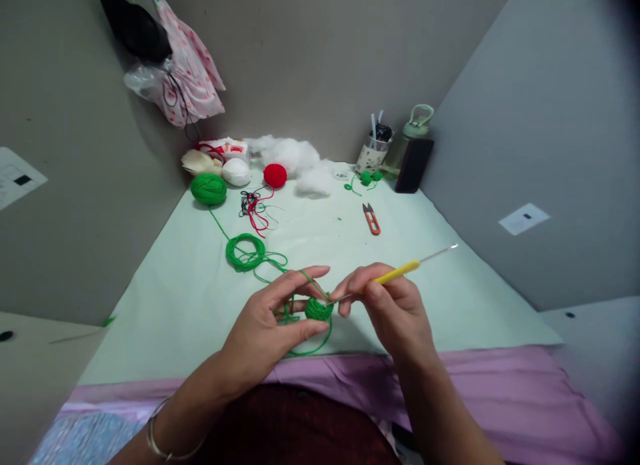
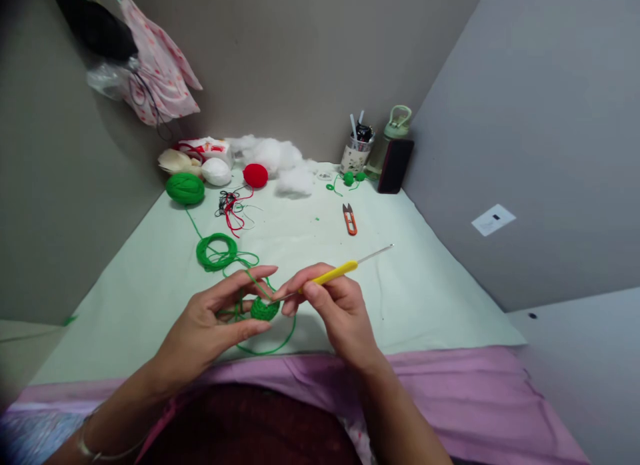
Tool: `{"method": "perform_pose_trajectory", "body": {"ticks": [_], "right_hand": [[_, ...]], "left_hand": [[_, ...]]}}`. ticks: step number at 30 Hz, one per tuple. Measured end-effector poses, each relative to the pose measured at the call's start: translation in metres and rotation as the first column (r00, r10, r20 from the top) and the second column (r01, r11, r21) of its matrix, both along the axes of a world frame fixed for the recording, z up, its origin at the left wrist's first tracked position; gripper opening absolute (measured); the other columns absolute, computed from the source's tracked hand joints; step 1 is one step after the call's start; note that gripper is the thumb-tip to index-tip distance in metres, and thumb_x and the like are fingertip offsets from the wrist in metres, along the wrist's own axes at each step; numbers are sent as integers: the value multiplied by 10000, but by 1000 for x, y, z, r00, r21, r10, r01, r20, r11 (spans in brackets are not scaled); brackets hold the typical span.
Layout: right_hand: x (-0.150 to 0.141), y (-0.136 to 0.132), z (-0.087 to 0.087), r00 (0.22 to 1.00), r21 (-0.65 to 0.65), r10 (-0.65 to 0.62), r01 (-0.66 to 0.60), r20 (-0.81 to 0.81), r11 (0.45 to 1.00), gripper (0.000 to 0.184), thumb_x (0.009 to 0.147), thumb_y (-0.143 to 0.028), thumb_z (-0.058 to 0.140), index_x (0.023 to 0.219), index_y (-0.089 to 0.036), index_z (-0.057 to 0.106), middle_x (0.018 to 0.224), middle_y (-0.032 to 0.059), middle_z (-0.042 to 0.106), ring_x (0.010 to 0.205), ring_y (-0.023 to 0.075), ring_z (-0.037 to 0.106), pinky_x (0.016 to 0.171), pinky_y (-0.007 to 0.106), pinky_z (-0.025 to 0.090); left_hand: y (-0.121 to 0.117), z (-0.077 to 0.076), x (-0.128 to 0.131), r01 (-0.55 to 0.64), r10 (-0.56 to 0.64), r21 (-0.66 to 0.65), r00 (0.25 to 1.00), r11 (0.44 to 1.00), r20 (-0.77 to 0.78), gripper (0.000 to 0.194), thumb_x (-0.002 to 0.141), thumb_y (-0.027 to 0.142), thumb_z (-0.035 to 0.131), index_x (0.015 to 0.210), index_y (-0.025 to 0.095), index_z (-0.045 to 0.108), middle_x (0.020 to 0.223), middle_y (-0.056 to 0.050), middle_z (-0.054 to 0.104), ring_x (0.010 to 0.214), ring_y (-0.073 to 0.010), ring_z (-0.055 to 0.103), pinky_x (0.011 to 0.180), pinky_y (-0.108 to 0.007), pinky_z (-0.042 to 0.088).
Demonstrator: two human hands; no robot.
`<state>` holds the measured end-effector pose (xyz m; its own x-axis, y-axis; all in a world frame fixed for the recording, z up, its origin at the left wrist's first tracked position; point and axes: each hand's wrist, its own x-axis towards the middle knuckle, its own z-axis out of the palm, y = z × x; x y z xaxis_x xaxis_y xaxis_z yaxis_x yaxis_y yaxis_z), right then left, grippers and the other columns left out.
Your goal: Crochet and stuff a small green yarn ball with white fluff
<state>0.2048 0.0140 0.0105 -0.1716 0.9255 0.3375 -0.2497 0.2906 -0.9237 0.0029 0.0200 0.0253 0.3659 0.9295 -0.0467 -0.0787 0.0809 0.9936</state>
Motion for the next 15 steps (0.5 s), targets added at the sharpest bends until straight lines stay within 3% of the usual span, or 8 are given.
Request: {"method": "perform_pose_trajectory", "body": {"ticks": [11,15], "right_hand": [[9,-8,14,951,182,-37,-21,308,983,210,1027,-210,518,1047,-234,725,903,34,729,897,173,700,822,330,553],[4,-9,12,956,246,-44,-30,291,969,212,1023,-184,519,1066,-239,720,971,42,732,930,171,694,834,333,554]], "left_hand": [[3,0,-1,22,-12,92,994,996,-107,492,740,178,802,1219,264,732,1055,-29,704,951,-164,663,893,-281,555],[3,0,-3,-7,24,133,992,991,-122,484,742,204,804,1217,262,735,1049,-32,693,915,-164,659,883,-294,554]]}}
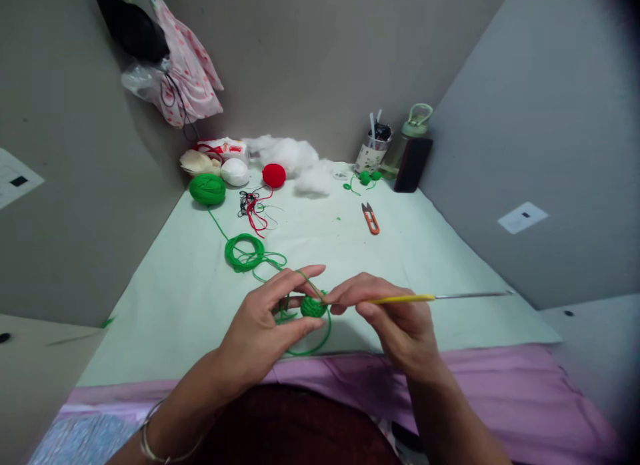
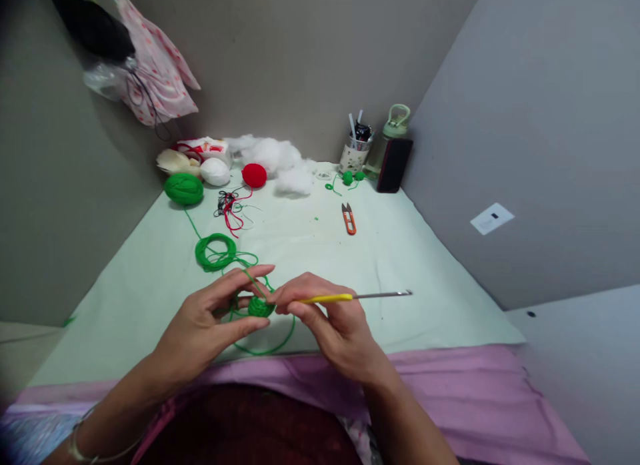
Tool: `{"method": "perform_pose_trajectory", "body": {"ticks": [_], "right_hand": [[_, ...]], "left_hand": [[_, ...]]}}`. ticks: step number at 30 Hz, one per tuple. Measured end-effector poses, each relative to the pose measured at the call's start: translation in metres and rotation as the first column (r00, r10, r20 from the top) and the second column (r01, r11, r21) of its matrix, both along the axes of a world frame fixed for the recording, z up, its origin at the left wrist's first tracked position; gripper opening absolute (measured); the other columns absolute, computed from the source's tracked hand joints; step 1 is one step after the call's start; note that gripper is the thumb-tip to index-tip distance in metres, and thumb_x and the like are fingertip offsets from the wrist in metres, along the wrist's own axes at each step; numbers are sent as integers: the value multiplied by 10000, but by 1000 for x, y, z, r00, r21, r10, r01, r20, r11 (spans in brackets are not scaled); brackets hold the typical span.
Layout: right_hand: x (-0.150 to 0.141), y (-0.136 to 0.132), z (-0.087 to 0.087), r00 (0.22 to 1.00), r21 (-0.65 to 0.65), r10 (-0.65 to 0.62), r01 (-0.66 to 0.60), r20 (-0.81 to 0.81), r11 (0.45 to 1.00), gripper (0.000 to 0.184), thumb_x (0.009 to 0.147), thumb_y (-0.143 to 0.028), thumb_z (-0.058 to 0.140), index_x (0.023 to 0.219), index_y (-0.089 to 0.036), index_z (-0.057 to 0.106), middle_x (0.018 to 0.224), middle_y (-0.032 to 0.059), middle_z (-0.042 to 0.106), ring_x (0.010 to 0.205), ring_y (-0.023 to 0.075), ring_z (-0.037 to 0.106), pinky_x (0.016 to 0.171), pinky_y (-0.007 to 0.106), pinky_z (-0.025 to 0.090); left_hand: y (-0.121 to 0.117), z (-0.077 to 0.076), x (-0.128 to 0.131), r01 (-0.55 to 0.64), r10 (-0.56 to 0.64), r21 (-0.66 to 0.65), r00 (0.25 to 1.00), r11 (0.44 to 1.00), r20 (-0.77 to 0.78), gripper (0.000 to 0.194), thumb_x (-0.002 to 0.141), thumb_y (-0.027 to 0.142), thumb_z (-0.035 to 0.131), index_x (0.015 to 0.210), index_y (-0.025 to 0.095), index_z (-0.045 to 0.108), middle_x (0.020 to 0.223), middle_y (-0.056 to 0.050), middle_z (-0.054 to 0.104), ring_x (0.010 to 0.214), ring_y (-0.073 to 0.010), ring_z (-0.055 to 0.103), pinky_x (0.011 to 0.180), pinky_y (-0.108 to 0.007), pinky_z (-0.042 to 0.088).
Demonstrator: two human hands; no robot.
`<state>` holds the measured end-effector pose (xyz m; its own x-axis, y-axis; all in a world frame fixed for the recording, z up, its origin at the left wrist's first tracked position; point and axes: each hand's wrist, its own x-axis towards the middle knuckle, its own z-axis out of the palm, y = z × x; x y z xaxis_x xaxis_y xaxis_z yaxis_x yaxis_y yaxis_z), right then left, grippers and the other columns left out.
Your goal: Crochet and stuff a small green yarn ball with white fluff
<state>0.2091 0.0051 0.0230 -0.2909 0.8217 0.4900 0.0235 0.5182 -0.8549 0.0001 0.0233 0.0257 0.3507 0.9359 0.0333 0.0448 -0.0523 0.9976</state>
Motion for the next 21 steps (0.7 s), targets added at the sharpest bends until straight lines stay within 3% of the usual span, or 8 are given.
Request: {"method": "perform_pose_trajectory", "body": {"ticks": [4,8,15,21], "right_hand": [[-4,1,-8,990,-81,-7,-4,-138,997,213,1033,-216,508,1073,-247,715,1010,44,733,851,158,705,793,333,576],[-5,2,-10,988,-116,-13,-5,-152,993,204,1028,-244,527,1057,-242,729,970,41,733,829,155,710,787,325,578],[0,5,1,1000,-86,17,-18,-19,996,212,1031,-204,512,1035,-229,723,907,31,731,914,161,711,838,314,571],[8,10,10,982,-86,87,-73,171,994,192,1022,-194,526,1002,-195,717,962,56,740,919,161,707,851,307,559]], "left_hand": [[0,1,-2,9,-8,11,1000,1000,-12,528,748,204,808,1262,277,711,1002,-19,700,915,-161,654,891,-288,548],[-1,0,-3,5,-4,31,1000,999,-13,528,755,191,805,1267,278,707,983,-9,703,917,-155,652,904,-282,543],[1,-2,-6,36,-30,93,997,995,-66,519,771,181,801,1271,275,704,1019,-16,715,942,-171,676,889,-297,546],[4,-1,-11,106,-76,230,988,967,-138,483,822,169,757,1296,217,683,1011,-33,732,957,-174,688,965,-330,538]]}}
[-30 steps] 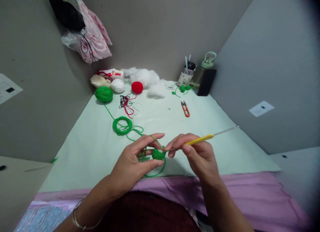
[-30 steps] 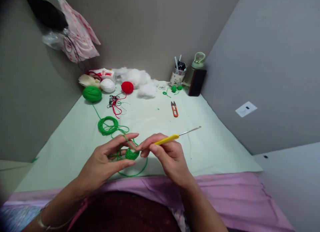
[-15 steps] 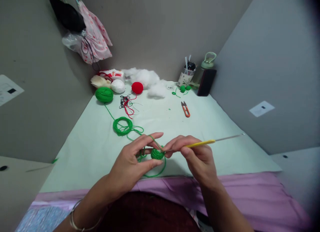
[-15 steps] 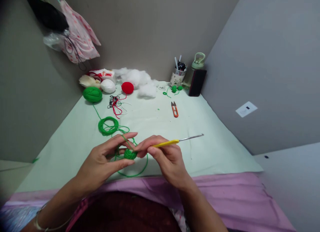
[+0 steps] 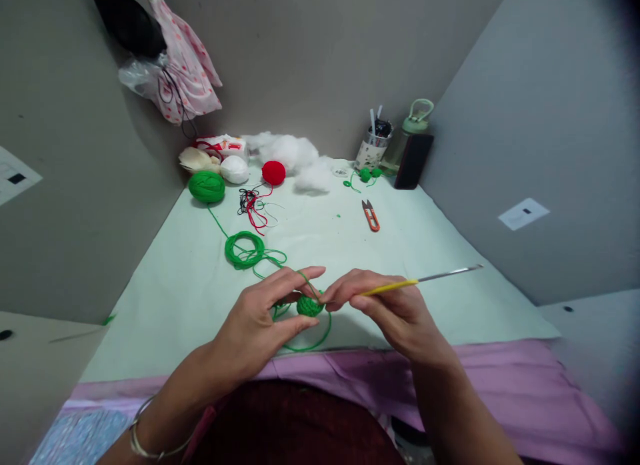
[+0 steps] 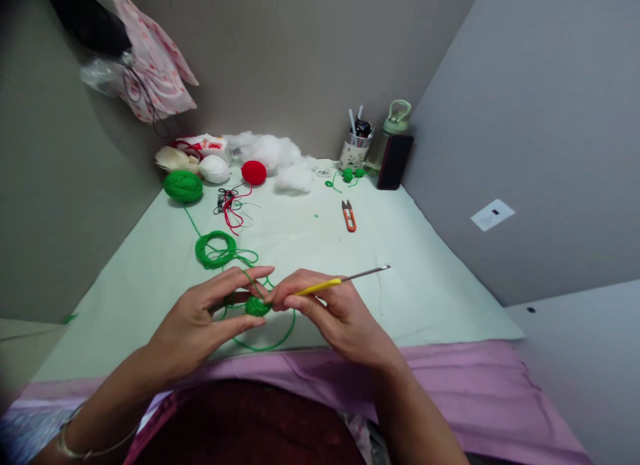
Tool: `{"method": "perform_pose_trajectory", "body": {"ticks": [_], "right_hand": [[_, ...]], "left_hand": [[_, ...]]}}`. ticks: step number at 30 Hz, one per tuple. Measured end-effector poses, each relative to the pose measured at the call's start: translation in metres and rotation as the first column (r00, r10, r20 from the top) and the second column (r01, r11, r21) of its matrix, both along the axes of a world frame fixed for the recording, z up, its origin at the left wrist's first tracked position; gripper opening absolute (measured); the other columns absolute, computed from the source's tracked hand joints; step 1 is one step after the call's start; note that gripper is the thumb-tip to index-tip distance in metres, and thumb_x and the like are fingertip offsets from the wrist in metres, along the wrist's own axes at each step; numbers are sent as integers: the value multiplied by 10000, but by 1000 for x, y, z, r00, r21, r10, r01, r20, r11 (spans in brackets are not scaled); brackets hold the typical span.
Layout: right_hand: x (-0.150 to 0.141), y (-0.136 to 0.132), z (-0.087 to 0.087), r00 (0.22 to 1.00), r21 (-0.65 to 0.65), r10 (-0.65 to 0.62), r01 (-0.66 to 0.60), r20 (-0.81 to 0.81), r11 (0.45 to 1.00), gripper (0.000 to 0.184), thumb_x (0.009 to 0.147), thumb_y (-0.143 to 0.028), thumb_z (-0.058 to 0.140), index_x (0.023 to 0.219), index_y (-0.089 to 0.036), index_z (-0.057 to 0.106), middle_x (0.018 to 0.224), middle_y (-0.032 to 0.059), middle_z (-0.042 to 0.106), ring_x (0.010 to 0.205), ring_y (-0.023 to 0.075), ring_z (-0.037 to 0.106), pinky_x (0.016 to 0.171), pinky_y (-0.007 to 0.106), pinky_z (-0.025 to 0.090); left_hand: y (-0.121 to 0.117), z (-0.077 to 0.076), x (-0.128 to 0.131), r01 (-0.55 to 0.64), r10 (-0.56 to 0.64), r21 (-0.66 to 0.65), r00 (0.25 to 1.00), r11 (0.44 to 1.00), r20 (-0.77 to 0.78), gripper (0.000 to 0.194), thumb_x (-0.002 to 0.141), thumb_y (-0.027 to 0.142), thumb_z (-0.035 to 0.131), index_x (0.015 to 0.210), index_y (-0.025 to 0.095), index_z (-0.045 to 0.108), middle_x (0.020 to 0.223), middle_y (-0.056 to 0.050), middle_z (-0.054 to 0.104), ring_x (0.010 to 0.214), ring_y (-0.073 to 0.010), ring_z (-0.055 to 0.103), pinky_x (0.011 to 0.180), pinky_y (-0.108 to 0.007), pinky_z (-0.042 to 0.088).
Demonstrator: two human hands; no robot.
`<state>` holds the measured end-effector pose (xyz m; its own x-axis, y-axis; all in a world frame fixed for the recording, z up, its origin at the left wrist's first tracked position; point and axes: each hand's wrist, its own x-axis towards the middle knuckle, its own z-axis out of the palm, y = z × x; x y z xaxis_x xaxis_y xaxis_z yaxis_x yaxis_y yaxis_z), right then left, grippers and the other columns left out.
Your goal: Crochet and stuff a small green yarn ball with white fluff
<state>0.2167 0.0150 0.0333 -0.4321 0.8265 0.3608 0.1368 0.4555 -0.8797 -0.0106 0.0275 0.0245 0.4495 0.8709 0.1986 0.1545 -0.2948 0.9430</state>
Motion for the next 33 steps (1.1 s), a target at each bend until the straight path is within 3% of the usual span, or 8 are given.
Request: {"method": "perform_pose_trajectory", "body": {"ticks": [3,7,14,19,23,26,29,33], "right_hand": [[3,3,4,994,36,53,-57,100,998,172,1011,-156,536,1023,-184,705,980,63,741,929,153,705,853,294,560],[1,3,3,982,221,49,-90,182,971,186,1002,-121,536,1095,-194,680,1006,63,751,961,147,706,850,285,574],[-10,-13,-19,964,535,-256,182,67,825,226,1000,-123,524,1130,-209,688,1116,102,761,969,161,737,779,282,621],[-16,-23,-31,923,564,-374,263,89,783,258,930,-142,641,1120,-291,733,1084,74,775,980,222,750,827,356,656],[-20,-27,-39,904,605,-423,299,68,738,335,878,-111,702,1115,-343,748,987,48,771,883,239,759,808,400,672],[-22,-26,-43,903,648,-428,299,45,701,441,873,-72,695,1205,-362,720,1017,40,763,915,228,750,808,384,667],[-24,-22,-44,929,564,-362,338,-73,754,466,916,-66,644,1289,-344,680,1086,53,746,965,201,728,793,343,646],[-21,-18,-37,949,371,-243,302,-199,878,365,966,-87,585,1226,-305,719,1070,62,745,920,174,720,753,319,615]], "left_hand": [[2,-4,-1,15,-13,62,999,998,-36,492,814,136,747,1297,202,681,982,-32,734,935,-169,680,939,-322,550],[5,-4,2,-32,34,39,998,999,-50,482,790,137,754,1264,208,705,954,-32,719,904,-168,673,870,-307,571],[-4,2,15,-148,170,-175,979,973,114,516,727,212,826,1231,223,717,958,-29,697,902,-163,668,791,-239,596],[-22,-9,23,-209,244,-194,953,959,179,491,853,303,743,1330,231,650,1044,-45,660,964,-168,643,860,-253,572],[-29,-14,28,-74,241,-420,902,905,358,474,905,341,700,1371,302,623,1050,-15,640,958,-136,618,901,-226,516],[-24,-14,29,196,259,-642,798,741,544,526,835,354,773,1343,286,652,980,-4,624,855,-100,590,813,-182,488],[-16,-12,26,375,233,-677,742,633,629,618,742,310,845,1330,250,668,954,-10,617,852,-99,575,812,-175,461],[-7,-9,20,363,186,-655,767,662,614,697,673,213,874,1337,270,666,917,6,571,828,-93,534,767,-169,432]]}}
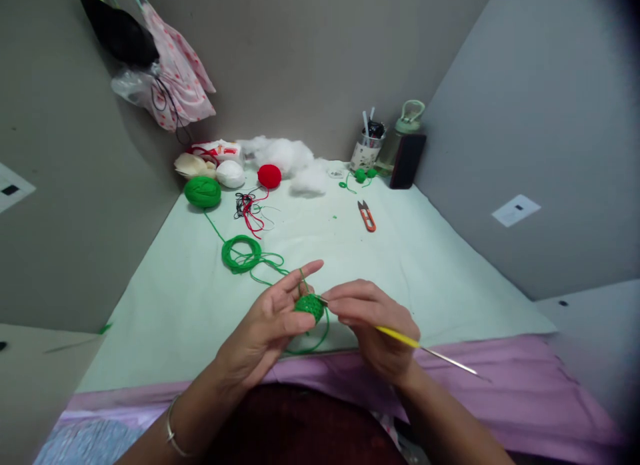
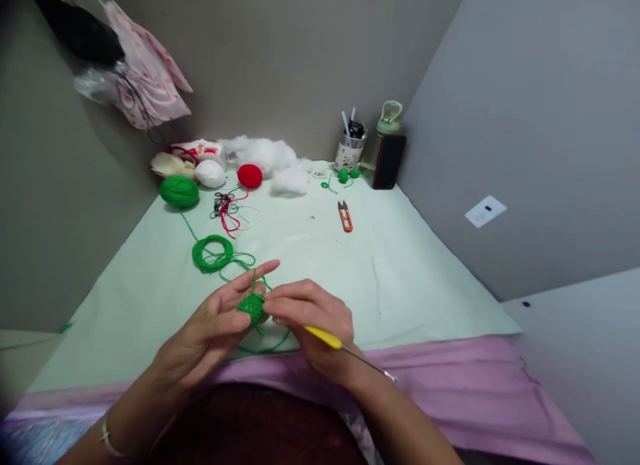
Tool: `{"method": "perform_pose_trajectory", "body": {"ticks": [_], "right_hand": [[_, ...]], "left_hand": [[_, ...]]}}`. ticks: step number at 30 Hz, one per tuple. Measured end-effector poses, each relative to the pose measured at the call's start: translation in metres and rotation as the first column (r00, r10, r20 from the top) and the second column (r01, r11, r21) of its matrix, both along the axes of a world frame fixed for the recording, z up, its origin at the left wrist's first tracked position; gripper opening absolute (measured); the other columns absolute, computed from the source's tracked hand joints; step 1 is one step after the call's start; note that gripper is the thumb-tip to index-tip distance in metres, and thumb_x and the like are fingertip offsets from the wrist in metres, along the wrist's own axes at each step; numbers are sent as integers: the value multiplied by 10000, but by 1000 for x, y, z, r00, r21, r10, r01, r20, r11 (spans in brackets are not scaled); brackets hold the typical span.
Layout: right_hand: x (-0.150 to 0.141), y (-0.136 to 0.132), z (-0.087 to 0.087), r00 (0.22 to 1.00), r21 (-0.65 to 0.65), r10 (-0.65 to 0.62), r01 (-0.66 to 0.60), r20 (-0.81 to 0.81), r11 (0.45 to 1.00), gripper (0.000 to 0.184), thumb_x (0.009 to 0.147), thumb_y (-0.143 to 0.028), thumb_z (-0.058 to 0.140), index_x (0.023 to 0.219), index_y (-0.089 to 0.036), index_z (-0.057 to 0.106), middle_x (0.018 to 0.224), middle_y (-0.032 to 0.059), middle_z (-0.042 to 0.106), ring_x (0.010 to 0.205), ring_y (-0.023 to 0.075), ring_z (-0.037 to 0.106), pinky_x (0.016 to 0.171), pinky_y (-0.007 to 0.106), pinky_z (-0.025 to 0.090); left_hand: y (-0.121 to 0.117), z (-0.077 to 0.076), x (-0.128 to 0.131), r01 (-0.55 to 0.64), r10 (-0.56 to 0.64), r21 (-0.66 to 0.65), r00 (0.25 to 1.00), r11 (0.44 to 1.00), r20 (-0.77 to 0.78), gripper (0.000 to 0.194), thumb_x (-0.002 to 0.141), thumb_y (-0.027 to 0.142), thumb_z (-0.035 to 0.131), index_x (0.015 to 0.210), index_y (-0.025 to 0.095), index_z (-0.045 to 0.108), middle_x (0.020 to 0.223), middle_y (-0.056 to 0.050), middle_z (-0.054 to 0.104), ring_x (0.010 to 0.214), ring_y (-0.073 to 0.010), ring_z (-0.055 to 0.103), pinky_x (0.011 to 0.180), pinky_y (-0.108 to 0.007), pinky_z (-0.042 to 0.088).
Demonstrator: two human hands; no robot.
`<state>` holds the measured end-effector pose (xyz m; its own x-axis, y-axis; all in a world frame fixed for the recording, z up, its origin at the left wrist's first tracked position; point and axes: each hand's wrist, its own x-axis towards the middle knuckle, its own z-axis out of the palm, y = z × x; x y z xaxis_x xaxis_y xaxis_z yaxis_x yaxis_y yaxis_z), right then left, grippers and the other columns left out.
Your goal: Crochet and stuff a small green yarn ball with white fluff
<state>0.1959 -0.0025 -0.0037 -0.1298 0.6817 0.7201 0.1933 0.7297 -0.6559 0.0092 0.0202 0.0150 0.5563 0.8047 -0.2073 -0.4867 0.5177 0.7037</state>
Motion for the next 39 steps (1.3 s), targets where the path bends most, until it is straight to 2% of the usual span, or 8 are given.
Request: {"method": "perform_pose_trajectory", "body": {"ticks": [6,9,12,18,22,27,31,39], "right_hand": [[12,-1,14,992,-179,53,-74,-115,981,261,955,-96,599,1081,-258,762,923,48,761,882,193,704,771,355,587],[12,1,12,958,-303,102,-184,-269,935,189,964,-158,606,1009,-240,771,874,49,739,780,179,689,705,335,578],[4,3,8,909,-369,131,-287,-395,884,156,968,-211,616,983,-236,770,872,39,712,699,145,662,663,305,556],[-16,4,1,943,-345,-9,-112,-331,932,173,964,-206,628,1005,-274,781,1003,45,737,746,135,623,632,269,501],[-18,6,1,946,-373,-21,-107,-324,922,190,976,-209,611,1024,-288,777,1020,39,768,912,171,672,731,291,533],[-18,8,0,926,-364,-41,-107,-376,925,143,968,-274,624,981,-279,767,964,37,770,816,172,665,681,301,555],[-19,8,0,931,-382,-60,-90,-361,920,141,963,-298,631,949,-254,763,931,49,770,831,186,676,702,315,558],[-23,5,-2,935,-329,-89,-30,-342,944,156,962,-216,624,982,-270,769,953,48,770,871,189,687,766,334,559]], "left_hand": [[6,-2,-13,27,8,185,983,982,-183,689,674,225,871,1330,291,673,959,-13,560,915,-144,525,790,-217,433],[6,-3,-19,86,-22,251,969,964,-247,635,714,248,850,1324,296,679,981,-19,570,941,-155,535,806,-232,440],[3,-4,-17,86,-4,288,961,954,-275,628,768,250,822,1364,326,639,1033,-18,595,979,-159,575,834,-243,455],[-2,-11,-4,-31,104,259,956,965,-273,631,789,255,809,1388,284,611,1128,-50,690,1073,-205,636,934,-299,480],[-2,-11,-4,-58,103,202,971,978,-218,533,803,273,802,1318,268,664,1228,-67,711,1169,-221,626,1003,-311,466],[-1,-8,-3,-29,53,166,989,986,-139,355,915,353,688,1258,264,706,1191,-59,739,1036,-192,694,1007,-329,467],[1,-10,-4,-21,48,186,988,982,-146,416,847,309,768,1257,274,710,1155,-54,752,1018,-199,695,1007,-345,469],[-1,-12,-6,-43,96,197,959,980,-267,480,767,300,839,1234,322,733,1142,-19,724,1098,-178,604,973,-272,445]]}}
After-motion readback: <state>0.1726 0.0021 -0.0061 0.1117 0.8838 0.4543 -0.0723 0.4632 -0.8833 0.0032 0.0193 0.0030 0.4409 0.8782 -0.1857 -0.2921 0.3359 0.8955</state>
